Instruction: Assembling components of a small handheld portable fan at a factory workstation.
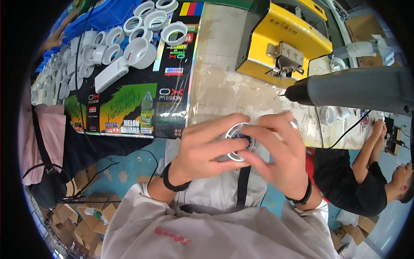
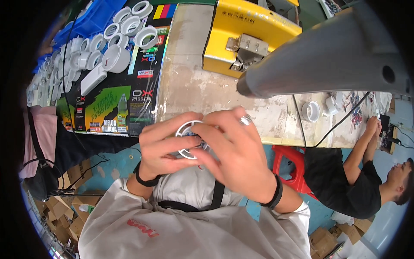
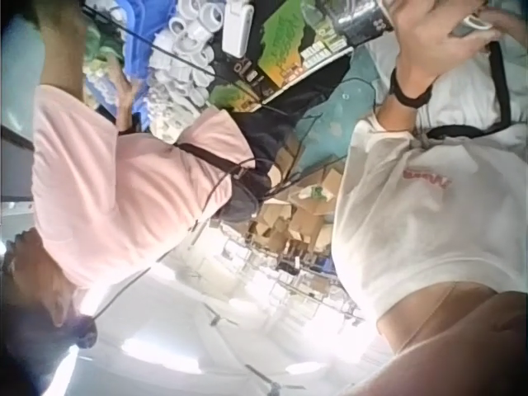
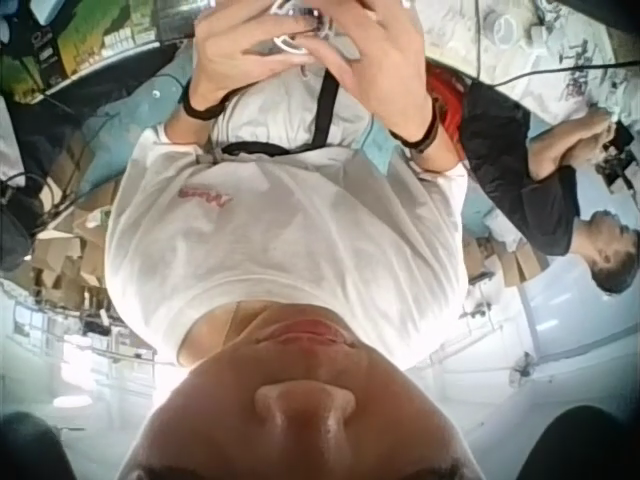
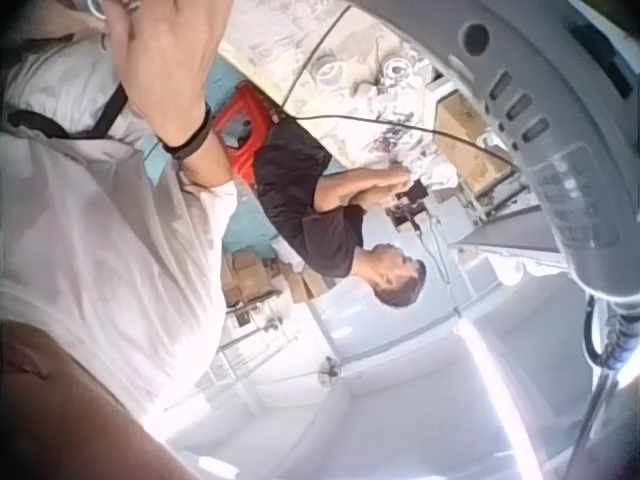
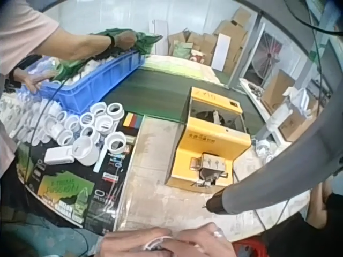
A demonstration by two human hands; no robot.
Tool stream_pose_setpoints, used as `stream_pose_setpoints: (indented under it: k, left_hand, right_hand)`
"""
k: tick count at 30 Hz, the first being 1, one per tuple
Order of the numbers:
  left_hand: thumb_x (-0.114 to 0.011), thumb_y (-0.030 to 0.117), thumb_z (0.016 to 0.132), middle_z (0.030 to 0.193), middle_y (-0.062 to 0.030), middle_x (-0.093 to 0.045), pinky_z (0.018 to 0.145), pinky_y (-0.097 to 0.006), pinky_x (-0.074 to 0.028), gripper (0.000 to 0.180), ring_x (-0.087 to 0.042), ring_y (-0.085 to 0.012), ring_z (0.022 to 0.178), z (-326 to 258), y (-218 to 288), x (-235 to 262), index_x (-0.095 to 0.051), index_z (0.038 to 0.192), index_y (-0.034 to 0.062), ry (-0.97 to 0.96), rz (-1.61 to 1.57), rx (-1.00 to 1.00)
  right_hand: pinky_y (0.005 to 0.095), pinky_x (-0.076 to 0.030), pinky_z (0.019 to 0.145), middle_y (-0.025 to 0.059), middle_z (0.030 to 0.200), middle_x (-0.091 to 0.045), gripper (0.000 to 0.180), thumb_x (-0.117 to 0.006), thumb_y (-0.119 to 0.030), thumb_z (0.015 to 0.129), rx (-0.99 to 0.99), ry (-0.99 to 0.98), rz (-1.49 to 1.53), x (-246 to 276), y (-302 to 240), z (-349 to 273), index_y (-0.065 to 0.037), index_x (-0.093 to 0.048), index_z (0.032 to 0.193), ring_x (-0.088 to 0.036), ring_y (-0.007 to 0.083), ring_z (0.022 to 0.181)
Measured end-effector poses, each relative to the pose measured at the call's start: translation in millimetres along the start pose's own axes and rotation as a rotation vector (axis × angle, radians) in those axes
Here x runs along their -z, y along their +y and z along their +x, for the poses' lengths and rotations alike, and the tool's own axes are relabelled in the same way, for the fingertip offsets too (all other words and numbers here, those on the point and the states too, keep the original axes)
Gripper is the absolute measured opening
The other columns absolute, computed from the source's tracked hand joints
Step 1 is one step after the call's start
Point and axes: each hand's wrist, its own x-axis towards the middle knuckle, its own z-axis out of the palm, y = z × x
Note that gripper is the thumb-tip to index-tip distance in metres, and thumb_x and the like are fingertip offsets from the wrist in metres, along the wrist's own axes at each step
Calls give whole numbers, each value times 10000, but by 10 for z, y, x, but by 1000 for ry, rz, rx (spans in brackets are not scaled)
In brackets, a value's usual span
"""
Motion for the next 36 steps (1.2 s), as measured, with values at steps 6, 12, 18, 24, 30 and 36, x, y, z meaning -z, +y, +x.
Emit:
stream_pose_setpoints:
  k: [6,12,18,24,30,36]
  left_hand:
    - [-831,100,483,1013,-169,-645,658,-290,-535,348,-664,-271,795,10,-94,11,-659,775,25,68,-34,83]
    - [-821,59,488,1043,-175,-644,712,-296,-536,336,-663,-266,833,-42,-228,167,-671,783,2,131,38,163]
    - [-828,61,495,1031,-185,-644,719,-301,-535,334,-661,-272,842,-32,-329,206,-667,782,-2,140,27,190]
    - [-834,65,482,1024,-185,-645,714,-303,-536,341,-665,-271,845,-37,-356,245,-663,771,4,125,10,198]
    - [-834,70,482,1031,-189,-643,697,-299,-541,350,-668,-269,833,-46,-394,231,-667,786,15,122,8,191]
    - [-834,76,482,1037,-190,-641,687,-300,-544,351,-669,-266,828,-44,-390,230,-668,785,13,115,2,191]
  right_hand:
    - [387,-420,848,177,1178,-439,870,-621,-481,793,-125,1019,101,222,122,225,36,-213,1361,-482,262,1024]
    - [321,-405,602,101,702,-497,757,-475,-621,859,-146,881,514,315,309,491,-38,-291,1305,-458,171,575]
    - [355,-403,602,71,653,-464,897,-428,-784,757,204,661,925,416,585,685,-72,-313,1290,-446,173,525]
    - [349,-393,569,63,640,-452,919,-405,-818,733,-40,680,802,272,758,823,-66,-331,1255,-429,164,496]
    - [341,-384,555,55,630,-439,905,-376,-824,741,107,603,947,240,829,844,-76,-339,1248,-419,156,491]
    - [349,-391,555,51,620,-435,897,-378,-817,747,103,583,931,237,846,873,-72,-345,1245,-423,157,497]
